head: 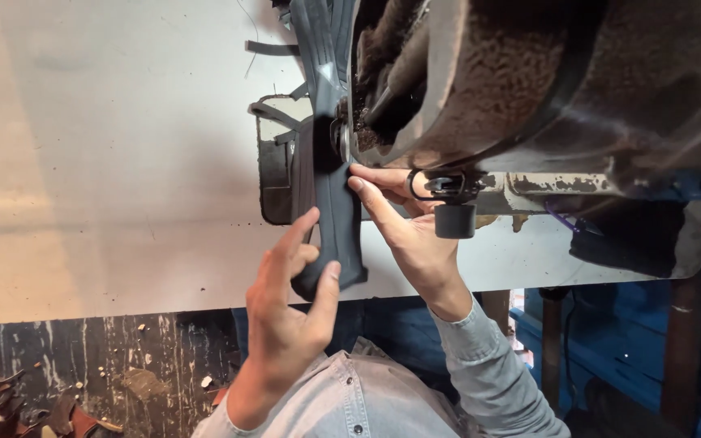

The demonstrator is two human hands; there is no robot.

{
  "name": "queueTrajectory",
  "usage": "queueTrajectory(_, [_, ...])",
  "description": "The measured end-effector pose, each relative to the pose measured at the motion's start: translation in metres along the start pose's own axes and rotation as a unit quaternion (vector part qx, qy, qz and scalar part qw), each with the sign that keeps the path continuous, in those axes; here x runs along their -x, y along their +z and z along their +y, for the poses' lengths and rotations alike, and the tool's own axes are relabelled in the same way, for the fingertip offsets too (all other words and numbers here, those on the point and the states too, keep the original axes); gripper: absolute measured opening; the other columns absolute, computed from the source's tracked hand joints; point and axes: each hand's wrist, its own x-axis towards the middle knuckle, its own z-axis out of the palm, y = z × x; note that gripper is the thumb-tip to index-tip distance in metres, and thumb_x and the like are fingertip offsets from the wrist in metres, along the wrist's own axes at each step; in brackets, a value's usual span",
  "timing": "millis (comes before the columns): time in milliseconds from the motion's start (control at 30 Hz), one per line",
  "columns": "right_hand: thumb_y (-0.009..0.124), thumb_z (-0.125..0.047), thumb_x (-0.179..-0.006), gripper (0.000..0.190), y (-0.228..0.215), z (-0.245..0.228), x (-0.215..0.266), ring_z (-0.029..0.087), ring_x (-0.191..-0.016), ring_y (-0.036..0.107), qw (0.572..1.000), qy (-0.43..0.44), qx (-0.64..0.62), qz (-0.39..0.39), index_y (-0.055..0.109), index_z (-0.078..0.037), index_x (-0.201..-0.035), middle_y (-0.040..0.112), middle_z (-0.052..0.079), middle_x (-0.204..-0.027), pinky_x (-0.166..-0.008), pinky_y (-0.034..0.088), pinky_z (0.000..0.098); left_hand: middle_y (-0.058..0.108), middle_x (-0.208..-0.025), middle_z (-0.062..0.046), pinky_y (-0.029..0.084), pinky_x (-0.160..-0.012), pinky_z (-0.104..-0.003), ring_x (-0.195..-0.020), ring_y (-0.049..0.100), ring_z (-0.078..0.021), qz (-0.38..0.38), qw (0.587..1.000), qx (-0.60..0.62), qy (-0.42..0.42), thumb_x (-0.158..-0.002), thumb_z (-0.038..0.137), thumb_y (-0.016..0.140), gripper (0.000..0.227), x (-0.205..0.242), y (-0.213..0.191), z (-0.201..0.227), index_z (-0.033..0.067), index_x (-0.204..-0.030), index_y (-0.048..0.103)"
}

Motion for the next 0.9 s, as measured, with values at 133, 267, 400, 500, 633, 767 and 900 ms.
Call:
queueTrajectory(133, [0.070,-0.001,-0.098,0.021,-0.006,-0.002,-0.004,0.011,-0.099,0.071,1.000,0.005,-0.014,0.001,0.073,0.002,-0.118,0.075,0.008,-0.111,-0.086,0.058,0.0219,0.069,-0.093,-0.007,0.056,-0.078,-0.031,-0.083,0.069,-0.0171,0.007,1.000,0.006,0.010,-0.089,0.001,0.072,0.060,-0.021,0.002,0.003,0.0098,-0.145,0.054])
queueTrajectory(267, [0.070,-0.002,-0.097,0.017,-0.014,0.000,-0.008,0.006,-0.091,0.068,0.999,0.033,-0.030,0.004,0.075,0.003,-0.113,0.076,0.005,-0.105,-0.080,0.055,0.0184,0.066,-0.089,-0.004,0.053,-0.071,-0.027,-0.074,0.064,-0.0112,-0.009,1.000,0.011,-0.005,-0.090,0.001,0.071,0.056,-0.047,0.004,0.007,0.0105,-0.143,0.056])
queueTrajectory(400, [0.073,-0.003,-0.097,0.012,-0.012,-0.003,-0.009,0.001,-0.070,0.057,0.998,0.059,0.001,0.029,0.079,0.003,-0.105,0.071,-0.001,-0.088,-0.060,0.043,0.0159,0.060,-0.087,0.000,0.047,-0.068,-0.022,-0.074,0.054,-0.0051,-0.028,0.999,0.029,-0.013,-0.092,0.000,0.068,0.051,-0.068,0.000,0.009,0.0096,-0.141,0.060])
queueTrajectory(500, [0.075,-0.003,-0.097,0.009,-0.017,0.006,-0.008,0.001,-0.067,0.055,0.998,0.056,0.012,0.034,0.079,0.003,-0.102,0.068,-0.002,-0.083,-0.056,0.041,0.0166,0.059,-0.083,0.003,0.043,-0.067,-0.020,-0.074,0.050,-0.0025,-0.062,0.995,0.081,-0.015,-0.094,-0.001,0.065,0.052,-0.085,-0.002,0.008,0.0093,-0.144,0.058])
queueTrajectory(633, [0.075,-0.004,-0.098,0.009,-0.024,-0.002,-0.008,0.002,-0.070,0.059,0.999,0.037,0.010,0.020,0.078,0.002,-0.103,0.070,-0.002,-0.085,-0.058,0.044,0.0166,0.064,-0.088,0.004,0.042,-0.068,-0.019,-0.077,0.050,-0.0008,-0.083,0.987,0.139,-0.010,-0.096,-0.001,0.063,0.050,-0.102,0.003,0.007,0.0084,-0.145,0.056])
queueTrajectory(767, [0.072,-0.003,-0.098,0.014,-0.029,-0.024,-0.009,0.005,-0.080,0.070,1.000,-0.002,0.018,-0.016,0.076,0.000,-0.110,0.075,0.000,-0.093,-0.069,0.057,0.0189,0.065,-0.092,0.002,0.044,-0.071,-0.019,-0.081,0.052,-0.0013,-0.097,0.982,0.163,0.001,-0.098,-0.003,0.063,0.048,-0.117,0.006,0.008,0.0061,-0.144,0.057])
queueTrajectory(900, [0.075,-0.002,-0.096,0.019,-0.042,-0.019,-0.008,0.010,-0.080,0.068,0.965,-0.144,0.218,-0.017,0.075,0.001,-0.114,0.072,0.003,-0.095,-0.071,0.056,0.0247,0.068,-0.094,0.001,0.045,-0.076,-0.018,-0.086,0.056,-0.0014,-0.115,0.975,0.187,0.020,-0.100,-0.003,0.064,0.043,-0.130,0.006,0.009,0.0025,-0.143,0.057])
